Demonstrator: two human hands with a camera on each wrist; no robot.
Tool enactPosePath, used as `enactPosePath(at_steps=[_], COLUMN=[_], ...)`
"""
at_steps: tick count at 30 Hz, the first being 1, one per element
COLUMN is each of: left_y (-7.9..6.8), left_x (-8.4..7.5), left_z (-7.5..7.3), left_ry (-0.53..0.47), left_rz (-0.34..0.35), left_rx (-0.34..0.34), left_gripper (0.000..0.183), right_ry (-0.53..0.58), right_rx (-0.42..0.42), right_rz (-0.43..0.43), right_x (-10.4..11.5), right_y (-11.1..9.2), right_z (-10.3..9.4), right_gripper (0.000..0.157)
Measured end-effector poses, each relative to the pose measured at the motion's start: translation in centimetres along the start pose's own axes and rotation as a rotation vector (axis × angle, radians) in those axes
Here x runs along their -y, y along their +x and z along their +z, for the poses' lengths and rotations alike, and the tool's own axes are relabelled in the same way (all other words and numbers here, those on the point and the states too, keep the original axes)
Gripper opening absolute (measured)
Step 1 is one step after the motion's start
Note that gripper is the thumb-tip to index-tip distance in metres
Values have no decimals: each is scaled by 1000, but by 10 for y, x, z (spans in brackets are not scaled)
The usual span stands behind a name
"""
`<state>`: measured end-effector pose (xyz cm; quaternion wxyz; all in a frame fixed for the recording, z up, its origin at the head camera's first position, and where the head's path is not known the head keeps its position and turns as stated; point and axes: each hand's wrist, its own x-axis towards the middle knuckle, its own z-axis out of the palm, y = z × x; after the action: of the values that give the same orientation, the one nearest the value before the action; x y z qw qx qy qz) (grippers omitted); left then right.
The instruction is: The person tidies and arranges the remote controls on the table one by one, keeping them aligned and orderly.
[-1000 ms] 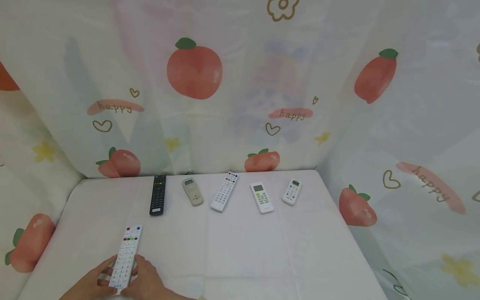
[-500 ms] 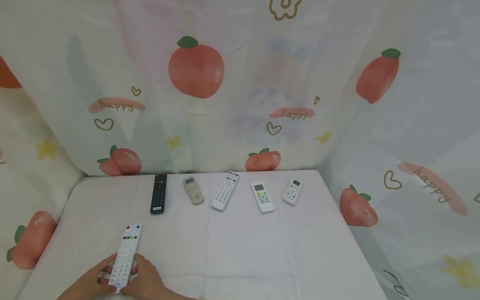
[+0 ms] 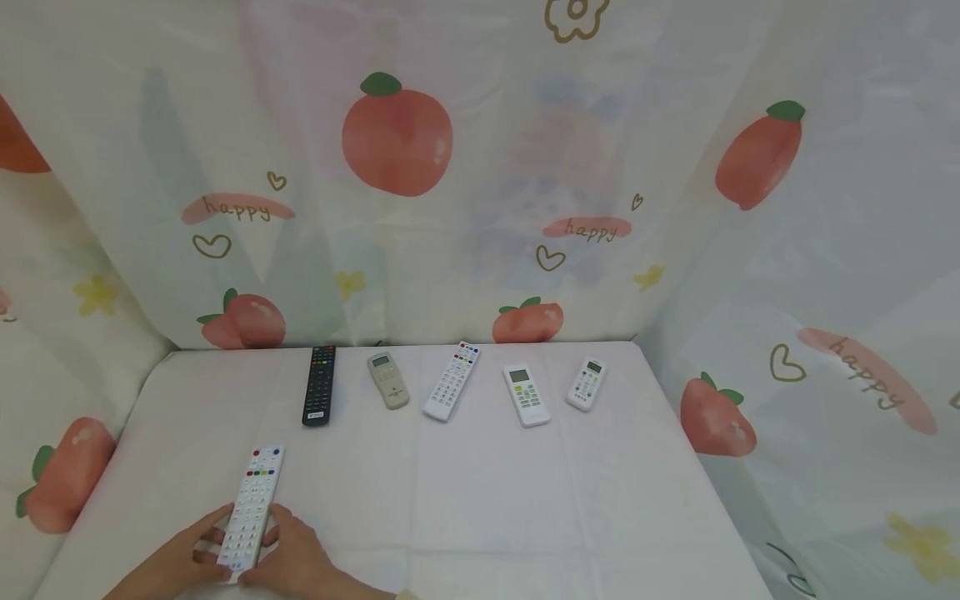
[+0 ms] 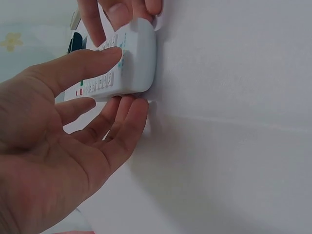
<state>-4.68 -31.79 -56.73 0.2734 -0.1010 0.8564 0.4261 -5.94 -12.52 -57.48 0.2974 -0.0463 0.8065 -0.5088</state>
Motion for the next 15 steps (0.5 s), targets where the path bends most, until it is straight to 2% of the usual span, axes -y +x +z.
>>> enactPosePath(at_steps=[3,7,11,15], left_y=[1,2,1,2], left_x=[-2,-8,-22,-34], left_z=[-5,-17,-30,-37], left_ry=[44,65,51,60], left_rz=[12,42,79,111], left_rx=[-7,-83,-163,-195], left_gripper=[91,89,82,78], right_ry=[-38,-67,-54,-45], right_rx=[-7,-43,-73,-73], right_rz=[-31,-38,-67,-128], right_x=[-2,-3,-4,-7], right_y=[0,2,7,13], right_z=[-7,-18,-32,-46], right_gripper=[72,63,57,58])
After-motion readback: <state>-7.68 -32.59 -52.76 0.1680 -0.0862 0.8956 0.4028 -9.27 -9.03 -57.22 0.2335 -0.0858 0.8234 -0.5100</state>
